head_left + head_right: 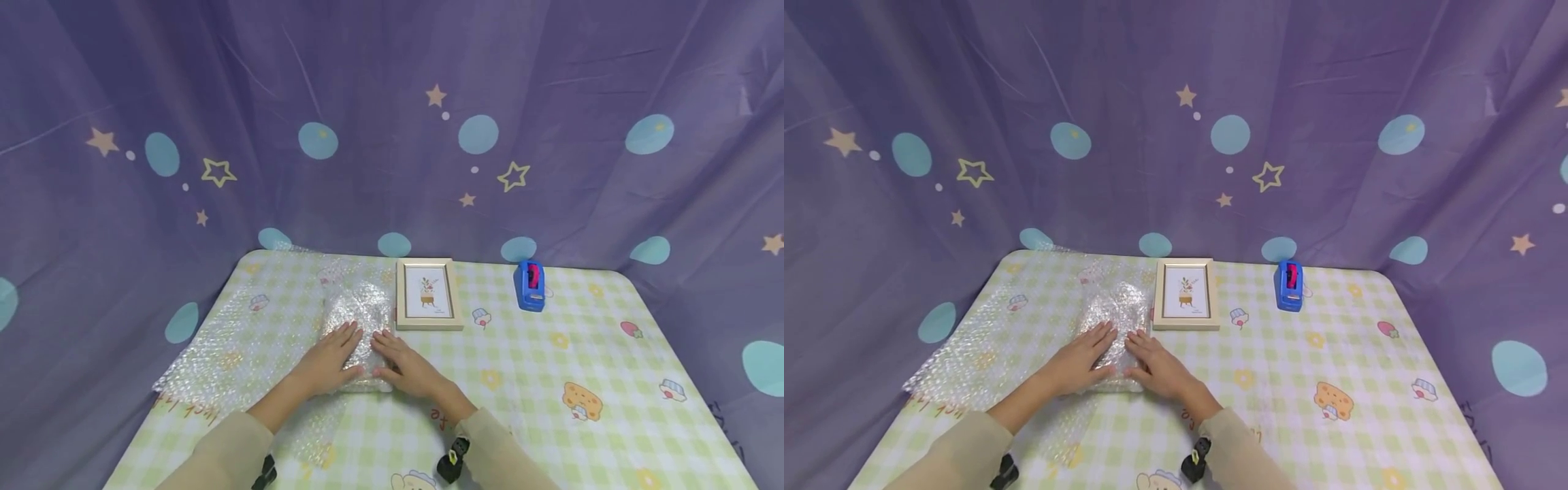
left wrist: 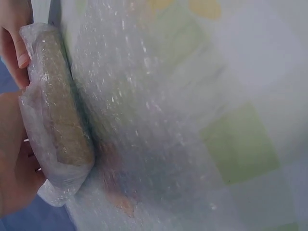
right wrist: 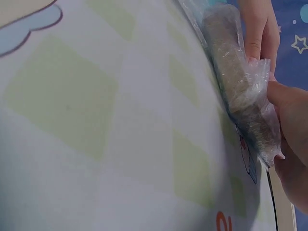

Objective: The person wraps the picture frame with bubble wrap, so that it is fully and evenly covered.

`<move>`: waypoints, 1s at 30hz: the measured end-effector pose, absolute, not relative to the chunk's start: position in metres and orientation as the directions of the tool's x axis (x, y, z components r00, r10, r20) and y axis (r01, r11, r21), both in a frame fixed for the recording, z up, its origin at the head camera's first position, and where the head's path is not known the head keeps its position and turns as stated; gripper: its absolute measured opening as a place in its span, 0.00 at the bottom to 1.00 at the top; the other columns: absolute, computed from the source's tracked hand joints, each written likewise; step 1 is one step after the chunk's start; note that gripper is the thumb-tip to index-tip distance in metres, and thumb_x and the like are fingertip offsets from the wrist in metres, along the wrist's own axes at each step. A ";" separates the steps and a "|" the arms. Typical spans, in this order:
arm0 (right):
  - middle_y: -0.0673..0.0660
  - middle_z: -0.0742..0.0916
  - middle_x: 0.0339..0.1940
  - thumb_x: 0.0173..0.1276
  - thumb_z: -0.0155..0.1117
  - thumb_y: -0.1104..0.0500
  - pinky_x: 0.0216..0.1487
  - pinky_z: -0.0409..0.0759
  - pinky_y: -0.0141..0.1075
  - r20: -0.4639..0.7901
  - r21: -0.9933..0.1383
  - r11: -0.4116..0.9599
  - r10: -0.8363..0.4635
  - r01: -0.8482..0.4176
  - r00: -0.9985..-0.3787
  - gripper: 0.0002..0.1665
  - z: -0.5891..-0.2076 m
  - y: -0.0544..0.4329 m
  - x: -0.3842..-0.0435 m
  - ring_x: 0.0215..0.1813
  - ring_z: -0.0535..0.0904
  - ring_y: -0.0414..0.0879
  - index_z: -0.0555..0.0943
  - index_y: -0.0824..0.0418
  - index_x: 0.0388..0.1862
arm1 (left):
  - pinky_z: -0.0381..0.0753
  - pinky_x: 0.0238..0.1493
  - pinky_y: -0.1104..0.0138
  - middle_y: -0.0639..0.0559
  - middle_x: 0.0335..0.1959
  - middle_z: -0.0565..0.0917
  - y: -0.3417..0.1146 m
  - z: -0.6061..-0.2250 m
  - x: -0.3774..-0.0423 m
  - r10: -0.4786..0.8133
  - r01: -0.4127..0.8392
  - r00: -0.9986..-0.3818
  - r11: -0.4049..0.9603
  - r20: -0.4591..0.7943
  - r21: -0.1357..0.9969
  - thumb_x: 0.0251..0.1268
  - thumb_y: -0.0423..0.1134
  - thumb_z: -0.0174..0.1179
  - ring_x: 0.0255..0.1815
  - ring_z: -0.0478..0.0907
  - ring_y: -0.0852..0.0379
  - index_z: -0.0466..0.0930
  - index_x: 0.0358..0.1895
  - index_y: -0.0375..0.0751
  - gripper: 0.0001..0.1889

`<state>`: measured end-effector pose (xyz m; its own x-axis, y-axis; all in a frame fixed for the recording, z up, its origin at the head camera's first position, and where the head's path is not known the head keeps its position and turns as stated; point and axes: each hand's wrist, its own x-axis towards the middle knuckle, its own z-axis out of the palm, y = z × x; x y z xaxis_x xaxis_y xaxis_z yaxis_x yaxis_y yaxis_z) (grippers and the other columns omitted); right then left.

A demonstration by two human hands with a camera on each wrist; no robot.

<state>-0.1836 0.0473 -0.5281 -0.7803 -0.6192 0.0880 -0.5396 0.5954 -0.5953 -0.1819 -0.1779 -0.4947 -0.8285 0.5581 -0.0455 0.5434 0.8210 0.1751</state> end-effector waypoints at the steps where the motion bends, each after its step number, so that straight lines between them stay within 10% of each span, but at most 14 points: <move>1: 0.53 0.62 0.78 0.71 0.55 0.44 0.79 0.54 0.49 0.092 -0.605 0.587 -0.619 -0.538 -0.780 0.37 -0.528 0.047 -0.184 0.81 0.52 0.52 0.62 0.57 0.74 | 0.57 0.77 0.49 0.38 0.77 0.56 -0.179 -0.495 -0.182 0.557 0.544 -0.829 0.823 -0.041 0.164 0.68 0.60 0.50 0.78 0.53 0.40 0.56 0.74 0.36 0.40; 30: 0.58 0.82 0.62 0.69 0.61 0.51 0.69 0.72 0.52 0.212 -0.694 0.637 -0.267 -0.337 -0.940 0.27 -0.525 0.155 -0.200 0.65 0.76 0.56 0.74 0.58 0.65 | 0.69 0.71 0.52 0.38 0.72 0.65 -0.181 -0.491 -0.190 0.616 0.615 -0.788 0.786 -0.003 0.063 0.65 0.62 0.50 0.73 0.64 0.41 0.64 0.70 0.38 0.38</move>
<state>-0.2002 0.1553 -0.5250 -0.9402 -0.2667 0.2119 -0.3369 0.6365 -0.6938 -0.1900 -0.1813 -0.4910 -0.7875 0.6163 -0.0030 0.6149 0.7861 0.0626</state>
